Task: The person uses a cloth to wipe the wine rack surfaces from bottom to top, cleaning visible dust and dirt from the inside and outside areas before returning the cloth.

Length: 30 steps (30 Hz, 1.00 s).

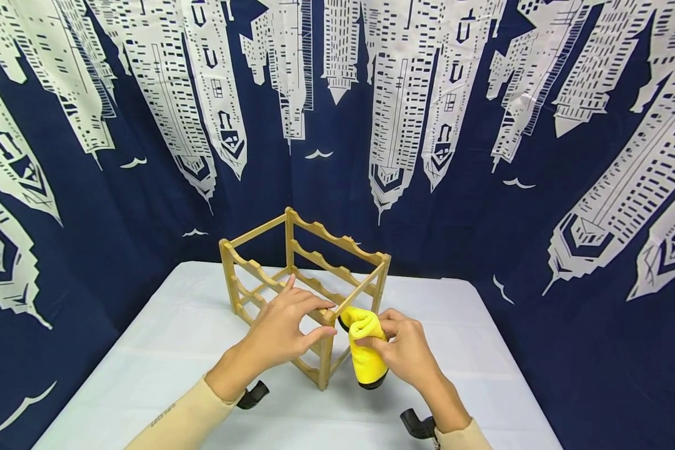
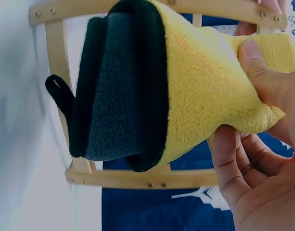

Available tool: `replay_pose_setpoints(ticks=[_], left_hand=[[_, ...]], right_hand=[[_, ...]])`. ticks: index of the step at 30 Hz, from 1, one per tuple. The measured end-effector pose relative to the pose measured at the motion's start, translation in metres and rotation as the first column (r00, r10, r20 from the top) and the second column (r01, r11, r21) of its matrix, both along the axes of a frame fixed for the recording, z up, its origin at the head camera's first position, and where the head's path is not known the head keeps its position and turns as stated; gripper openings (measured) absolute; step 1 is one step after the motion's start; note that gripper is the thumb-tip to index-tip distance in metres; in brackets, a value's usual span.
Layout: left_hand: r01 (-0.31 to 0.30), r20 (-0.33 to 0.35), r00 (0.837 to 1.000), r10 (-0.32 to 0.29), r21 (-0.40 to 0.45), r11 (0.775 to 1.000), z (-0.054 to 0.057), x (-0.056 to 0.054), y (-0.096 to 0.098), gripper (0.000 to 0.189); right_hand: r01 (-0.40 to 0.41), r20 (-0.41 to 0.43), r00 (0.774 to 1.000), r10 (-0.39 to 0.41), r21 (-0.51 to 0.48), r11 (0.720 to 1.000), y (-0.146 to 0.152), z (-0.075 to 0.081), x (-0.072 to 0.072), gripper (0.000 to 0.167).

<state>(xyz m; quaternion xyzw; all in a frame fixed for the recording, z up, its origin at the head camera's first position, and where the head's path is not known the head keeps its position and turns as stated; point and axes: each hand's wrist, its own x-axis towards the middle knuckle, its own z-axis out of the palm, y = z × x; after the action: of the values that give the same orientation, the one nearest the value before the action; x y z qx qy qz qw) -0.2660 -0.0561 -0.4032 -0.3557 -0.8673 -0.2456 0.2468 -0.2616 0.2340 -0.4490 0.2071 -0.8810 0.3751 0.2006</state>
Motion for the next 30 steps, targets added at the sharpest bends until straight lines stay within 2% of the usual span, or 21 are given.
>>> replay_pose_setpoints(ticks=[4, 7, 11, 18, 26, 30], left_hand=[[-0.019, 0.014, 1.0, 0.019, -0.011, 1.0, 0.001, 0.001, 0.009, 0.038], [-0.008, 0.032, 0.999, 0.008, 0.014, 1.0, 0.001, 0.001, 0.013, 0.033], [0.015, 0.015, 1.0, -0.016, 0.045, 0.999, -0.003, 0.001, 0.014, 0.029], [0.047, -0.04, 0.998, -0.045, 0.059, 0.997, -0.008, 0.002, 0.011, 0.027], [0.065, 0.022, 0.998, -0.066, 0.048, 0.997, -0.01, 0.005, 0.002, 0.027], [0.068, 0.025, 0.997, -0.069, 0.045, 0.997, -0.011, 0.006, -0.005, 0.025]], right_hand=[[0.031, -0.022, 0.999, -0.031, 0.017, 0.999, 0.011, -0.001, -0.003, 0.023], [0.059, -0.042, 0.997, -0.058, 0.025, 0.998, 0.017, 0.0, -0.005, 0.023], [0.091, -0.063, 0.994, -0.089, 0.039, 0.995, 0.022, -0.001, -0.006, 0.025], [0.099, -0.072, 0.993, -0.096, 0.036, 0.994, 0.025, -0.006, -0.006, 0.025], [0.115, -0.135, 0.985, -0.109, 0.037, 0.993, 0.028, -0.008, -0.005, 0.027], [0.105, -0.164, 0.982, -0.099, 0.028, 0.994, 0.027, -0.011, -0.006, 0.029]])
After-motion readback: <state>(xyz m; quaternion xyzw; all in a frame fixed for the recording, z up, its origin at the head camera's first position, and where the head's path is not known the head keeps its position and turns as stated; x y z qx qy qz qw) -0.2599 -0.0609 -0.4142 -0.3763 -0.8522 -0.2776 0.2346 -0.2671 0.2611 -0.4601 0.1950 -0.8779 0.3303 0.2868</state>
